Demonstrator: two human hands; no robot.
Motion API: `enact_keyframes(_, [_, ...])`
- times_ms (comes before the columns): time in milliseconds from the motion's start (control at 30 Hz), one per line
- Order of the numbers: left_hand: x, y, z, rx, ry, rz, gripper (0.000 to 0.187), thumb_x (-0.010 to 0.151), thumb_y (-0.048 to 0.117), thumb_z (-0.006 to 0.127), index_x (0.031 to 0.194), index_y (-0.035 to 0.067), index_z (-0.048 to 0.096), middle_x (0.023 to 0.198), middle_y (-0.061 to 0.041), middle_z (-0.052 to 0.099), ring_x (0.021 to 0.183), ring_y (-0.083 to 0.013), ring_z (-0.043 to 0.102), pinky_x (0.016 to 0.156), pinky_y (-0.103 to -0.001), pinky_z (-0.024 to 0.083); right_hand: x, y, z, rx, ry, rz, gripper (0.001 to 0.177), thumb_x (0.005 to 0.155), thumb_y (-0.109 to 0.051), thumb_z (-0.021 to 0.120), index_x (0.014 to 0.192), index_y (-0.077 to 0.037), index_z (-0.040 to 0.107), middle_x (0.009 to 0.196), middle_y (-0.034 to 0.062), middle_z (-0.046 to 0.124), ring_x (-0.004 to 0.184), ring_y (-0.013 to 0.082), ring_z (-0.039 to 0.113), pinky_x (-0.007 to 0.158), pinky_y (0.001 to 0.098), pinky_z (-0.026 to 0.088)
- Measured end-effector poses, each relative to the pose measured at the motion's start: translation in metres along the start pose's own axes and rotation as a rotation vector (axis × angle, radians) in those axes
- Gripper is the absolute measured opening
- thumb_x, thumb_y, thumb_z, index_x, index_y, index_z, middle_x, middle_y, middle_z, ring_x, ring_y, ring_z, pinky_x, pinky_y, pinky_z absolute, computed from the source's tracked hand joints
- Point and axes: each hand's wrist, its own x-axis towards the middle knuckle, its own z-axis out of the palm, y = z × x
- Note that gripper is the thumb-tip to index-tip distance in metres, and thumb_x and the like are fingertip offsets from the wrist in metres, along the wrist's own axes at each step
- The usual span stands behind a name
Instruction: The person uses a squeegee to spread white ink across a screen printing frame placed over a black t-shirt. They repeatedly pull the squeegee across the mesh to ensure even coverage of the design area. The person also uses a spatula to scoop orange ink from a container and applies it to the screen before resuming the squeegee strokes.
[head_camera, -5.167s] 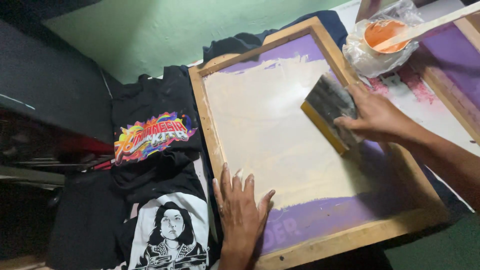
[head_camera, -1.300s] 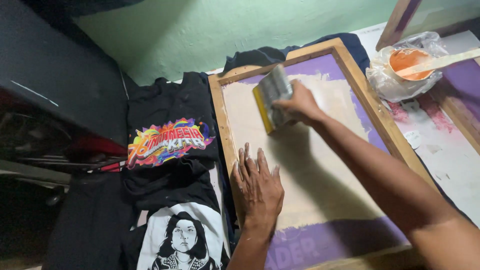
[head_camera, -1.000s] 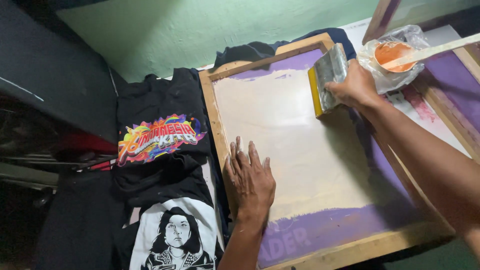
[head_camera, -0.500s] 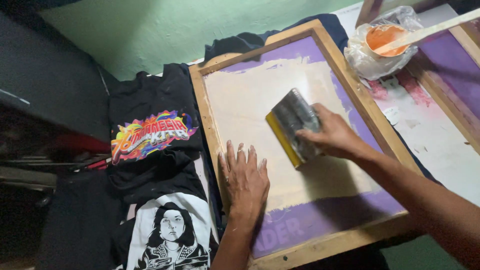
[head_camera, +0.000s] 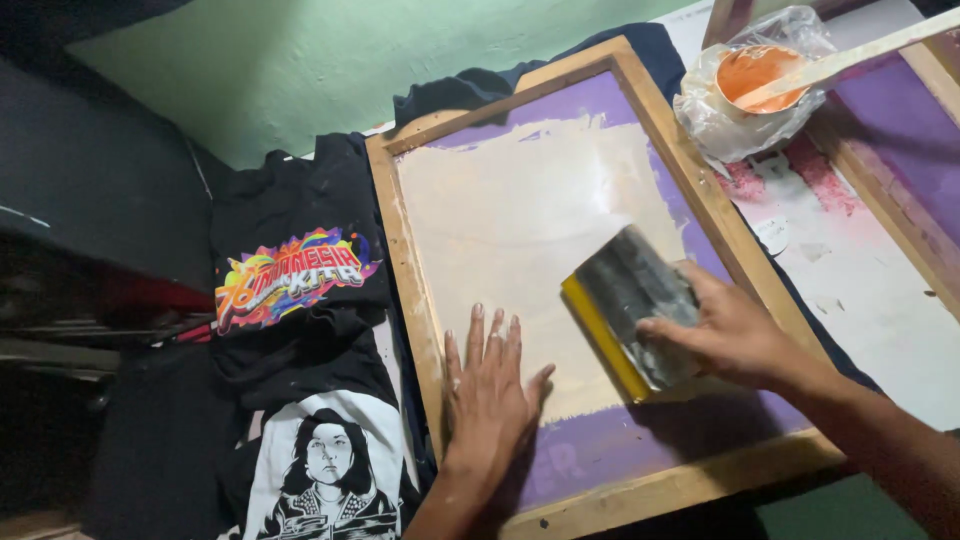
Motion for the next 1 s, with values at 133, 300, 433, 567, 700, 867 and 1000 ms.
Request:
enact_keyframes(133, [0.056, -0.018, -0.03, -0.207, -0.125, -0.115, 0.078, 0.101, 0.063, 0.04, 0.155, 0.007, 0.04, 0.162, -0.015, 0.04, 0.159, -0.0339, 0.015, 0.123, -0.065, 0.006, 0.049, 0.04, 0.003, -0.196, 0.111, -0.3, 0.064, 0.068, -0.043, 0.09, 0.121, -0.021, 0.062, 0.099, 0.0224, 0.077, 0.1, 0.0449, 0.073, 0.082, 0.0536, 0.058])
enact_keyframes(300, [0.111, -0.05, -0.007, -0.198, 0.006, -0.114, 0.073, 0.102, 0.058, 0.044, 0.153, 0.006, 0.045, 0.156, -0.018, 0.049, 0.157, -0.0343, 0.024, 0.121, -0.067, 0.018, 0.062, 0.013, -0.021, -0.223, 0.28, -0.173, 0.06, 0.076, -0.044, 0.082, 0.123, -0.016, 0.058, 0.094, 0.0284, 0.074, 0.099, 0.0486, 0.07, 0.087, 0.0589, 0.053])
enact_keyframes(433, [0.098, -0.048, -0.032, -0.196, 0.08, -0.113, 0.067, 0.105, 0.051, 0.041, 0.156, 0.006, 0.042, 0.155, -0.018, 0.05, 0.156, -0.0347, 0.026, 0.119, -0.065, 0.023, 0.045, -0.004, -0.019, -0.158, 0.301, -0.19, 0.051, 0.083, -0.035, 0.081, 0.121, -0.01, 0.057, 0.082, 0.031, 0.071, 0.09, 0.0504, 0.071, 0.08, 0.0604, 0.052])
enact_keyframes(567, [0.062, -0.036, -0.043, -0.24, -0.041, -0.089, 0.067, 0.106, 0.051, 0.038, 0.157, 0.008, 0.04, 0.152, -0.019, 0.053, 0.155, -0.0349, 0.028, 0.119, -0.063, 0.025, 0.022, -0.014, 0.012, -0.062, 0.146, -0.205, 0.053, 0.073, -0.032, 0.088, 0.115, -0.011, 0.064, 0.082, 0.0264, 0.075, 0.083, 0.0441, 0.076, 0.071, 0.0537, 0.056])
enact_keyframes(700, [0.033, -0.043, -0.021, -0.202, 0.091, -0.032, 0.063, 0.107, 0.048, 0.039, 0.153, 0.005, 0.045, 0.14, -0.02, 0.063, 0.15, -0.0359, 0.038, 0.119, -0.055, 0.028, 0.052, 0.021, 0.025, -0.125, 0.05, -0.292, 0.064, 0.073, -0.038, 0.085, 0.126, -0.016, 0.059, 0.096, 0.0296, 0.077, 0.095, 0.0507, 0.073, 0.08, 0.0589, 0.057])
enact_keyframes(867, [0.001, -0.044, -0.02, -0.162, 0.176, 0.039, 0.055, 0.099, 0.035, 0.054, 0.146, 0.006, 0.053, 0.142, -0.01, 0.063, 0.148, -0.0311, 0.04, 0.121, -0.052, 0.025, 0.043, 0.033, -0.034, -0.281, 0.156, -0.055, 0.055, 0.081, -0.04, 0.078, 0.127, -0.017, 0.059, 0.107, 0.011, 0.079, 0.085, 0.0296, 0.078, 0.072, 0.0423, 0.062])
enact_keyframes(1000, [-0.005, -0.033, -0.034, -0.167, 0.151, 0.038, 0.057, 0.098, 0.04, 0.056, 0.146, 0.01, 0.054, 0.137, -0.009, 0.066, 0.151, -0.0291, 0.035, 0.121, -0.052, 0.023, 0.013, 0.035, -0.053, -0.349, 0.329, 0.052, 0.056, 0.084, -0.04, 0.078, 0.13, -0.013, 0.06, 0.09, 0.0193, 0.078, 0.071, 0.0362, 0.071, 0.065, 0.0446, 0.051])
